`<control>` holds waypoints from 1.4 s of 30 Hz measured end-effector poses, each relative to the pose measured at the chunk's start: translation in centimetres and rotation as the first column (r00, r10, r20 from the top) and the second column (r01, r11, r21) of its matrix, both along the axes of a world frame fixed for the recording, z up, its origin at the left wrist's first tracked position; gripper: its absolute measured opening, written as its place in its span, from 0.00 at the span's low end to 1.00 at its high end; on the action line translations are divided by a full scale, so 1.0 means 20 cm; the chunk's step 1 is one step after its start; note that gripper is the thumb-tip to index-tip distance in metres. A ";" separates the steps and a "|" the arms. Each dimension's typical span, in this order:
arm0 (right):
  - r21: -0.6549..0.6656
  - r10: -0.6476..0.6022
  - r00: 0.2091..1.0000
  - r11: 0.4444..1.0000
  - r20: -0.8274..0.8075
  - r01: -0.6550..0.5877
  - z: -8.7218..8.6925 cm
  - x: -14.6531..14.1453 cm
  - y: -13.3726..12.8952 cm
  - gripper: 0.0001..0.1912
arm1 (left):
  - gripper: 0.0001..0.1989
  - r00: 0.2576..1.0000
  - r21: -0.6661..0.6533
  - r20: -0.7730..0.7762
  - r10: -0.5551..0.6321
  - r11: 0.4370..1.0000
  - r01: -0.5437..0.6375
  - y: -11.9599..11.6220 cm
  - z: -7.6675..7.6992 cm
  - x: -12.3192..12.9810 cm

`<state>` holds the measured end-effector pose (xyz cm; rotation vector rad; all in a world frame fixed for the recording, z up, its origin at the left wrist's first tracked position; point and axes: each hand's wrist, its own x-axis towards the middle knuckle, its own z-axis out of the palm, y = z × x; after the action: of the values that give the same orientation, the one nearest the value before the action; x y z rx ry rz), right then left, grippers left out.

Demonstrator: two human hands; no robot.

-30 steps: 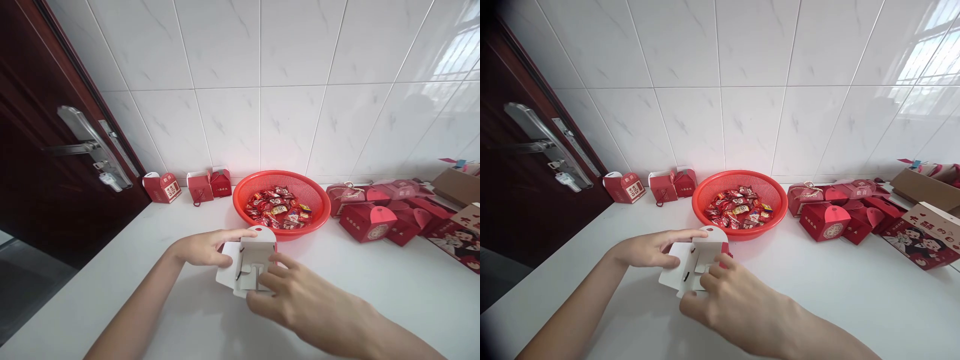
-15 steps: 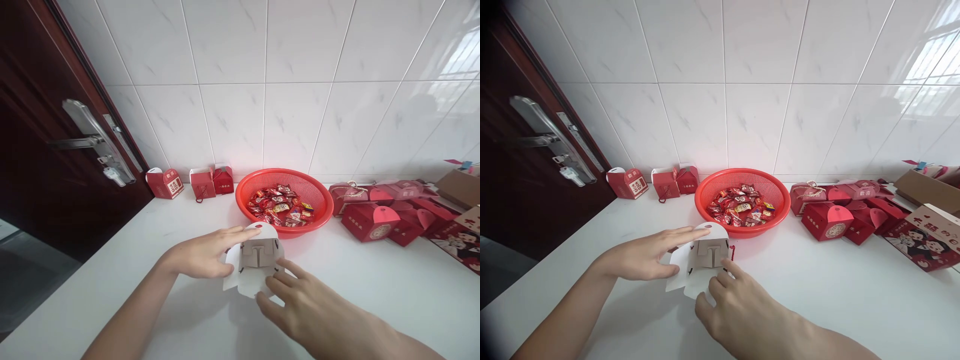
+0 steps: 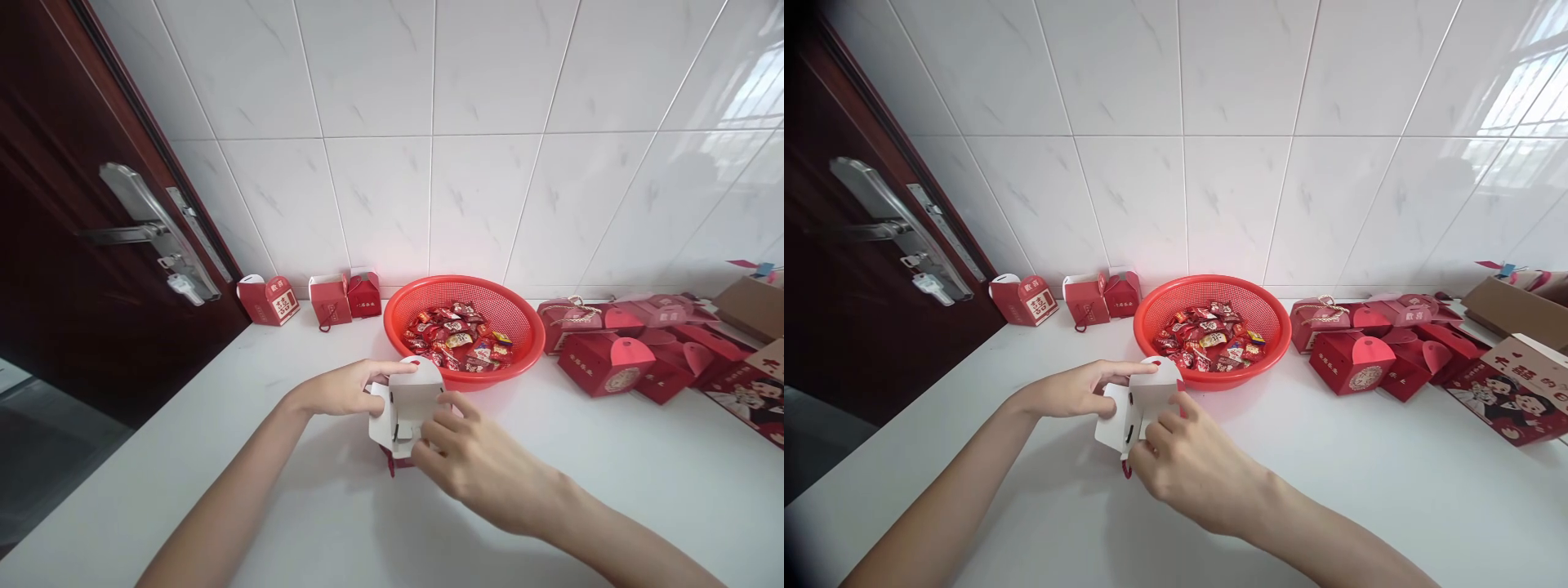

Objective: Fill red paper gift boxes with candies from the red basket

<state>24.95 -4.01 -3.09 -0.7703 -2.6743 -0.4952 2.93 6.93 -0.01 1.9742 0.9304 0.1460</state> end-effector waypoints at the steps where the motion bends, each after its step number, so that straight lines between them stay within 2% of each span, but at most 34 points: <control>1: 0.011 0.017 1.000 1.000 0.007 -0.018 0.00 -0.01 -0.01 0.11 | 0.43 1.000 0.006 -0.013 0.004 1.000 -0.004 0.00 0.00 0.00; 4: 0.003 0.044 0.999 0.999 0.031 -0.044 0.01 -0.02 -0.02 0.11 | 0.42 0.998 0.097 -0.062 0.024 0.995 -0.018 -0.02 0.00 0.01; 7: -0.045 0.005 1.000 0.999 0.002 -0.005 0.01 -0.02 -0.01 0.09 | 0.40 0.995 0.268 -0.094 0.044 0.963 -0.017 -0.07 -0.01 0.01; 10: -0.114 -0.051 0.999 0.992 0.014 0.052 0.02 0.00 -0.01 0.16 | 0.39 0.991 0.428 -0.114 0.068 0.904 -0.013 -0.13 -0.03 0.03; 16: -0.336 -0.151 0.974 0.920 0.166 0.200 0.11 0.04 -0.04 0.17 | 0.41 0.980 0.648 -0.162 0.115 0.761 0.018 -0.23 -0.05 0.13; 21: -0.451 -0.170 0.966 0.859 0.194 0.241 0.16 0.06 -0.04 0.16 | 0.29 0.969 0.680 -0.233 0.085 0.726 0.100 -0.24 -0.09 0.17; 24: -0.489 -0.166 0.969 0.840 0.182 0.236 0.16 0.07 -0.04 0.16 | 0.19 0.971 0.676 -0.218 0.098 0.733 0.078 -0.24 -0.09 0.17; 26: -0.526 -0.155 0.979 0.826 0.136 0.204 0.17 0.10 -0.03 0.17 | 0.18 0.974 0.656 -0.200 0.105 0.753 0.054 -0.25 -0.08 0.18; 28: -0.599 -0.115 0.993 0.795 0.013 0.100 0.19 0.15 -0.01 0.14 | 0.21 0.975 0.644 -0.196 0.107 0.764 0.046 -0.26 -0.08 0.18; 31: -0.670 -0.097 0.952 0.731 -0.291 -0.131 0.22 0.26 0.11 0.09 | 0.24 0.978 0.660 -0.185 0.100 0.749 0.049 -0.27 -0.08 0.19; 32: -0.653 -0.146 0.914 0.742 -0.379 -0.153 0.23 0.30 0.18 0.09 | 0.24 0.979 0.670 -0.182 0.096 0.741 0.052 -0.27 -0.09 0.19; 34: -0.636 -0.322 0.845 0.771 -0.426 -0.027 0.23 0.35 0.36 0.11 | 0.24 0.980 0.689 -0.175 0.090 0.722 0.057 -0.27 -0.11 0.19; 35: -0.649 -0.423 0.830 0.754 -0.363 0.100 0.22 0.37 0.46 0.12 | 0.23 0.981 0.698 -0.172 0.090 0.714 0.057 -0.27 -0.11 0.19; 36: -0.666 -0.517 0.820 0.704 -0.245 0.245 0.21 0.38 0.57 0.13 | 0.22 0.981 0.705 -0.169 0.090 0.707 0.056 -0.26 -0.12 0.19; 37: -0.670 -0.566 0.805 0.668 -0.177 0.323 0.19 0.38 0.68 0.11 | 0.21 0.982 0.710 -0.164 0.092 0.702 0.053 -0.26 -0.12 0.19; 40: -0.683 -0.635 0.772 0.555 0.019 0.474 0.13 0.36 0.93 0.05 | 0.19 0.987 0.717 -0.129 0.093 0.696 0.028 -0.26 -0.12 0.19; 42: -0.679 -0.654 0.741 0.477 0.150 0.559 0.09 0.34 1.02 0.09 | 0.18 0.992 0.710 -0.091 0.086 0.705 0.003 -0.27 -0.11 0.19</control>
<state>31.78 16.31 -1.23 -1.9383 -2.3340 0.4883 6.80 1.57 -2.28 2.7020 1.0998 0.4841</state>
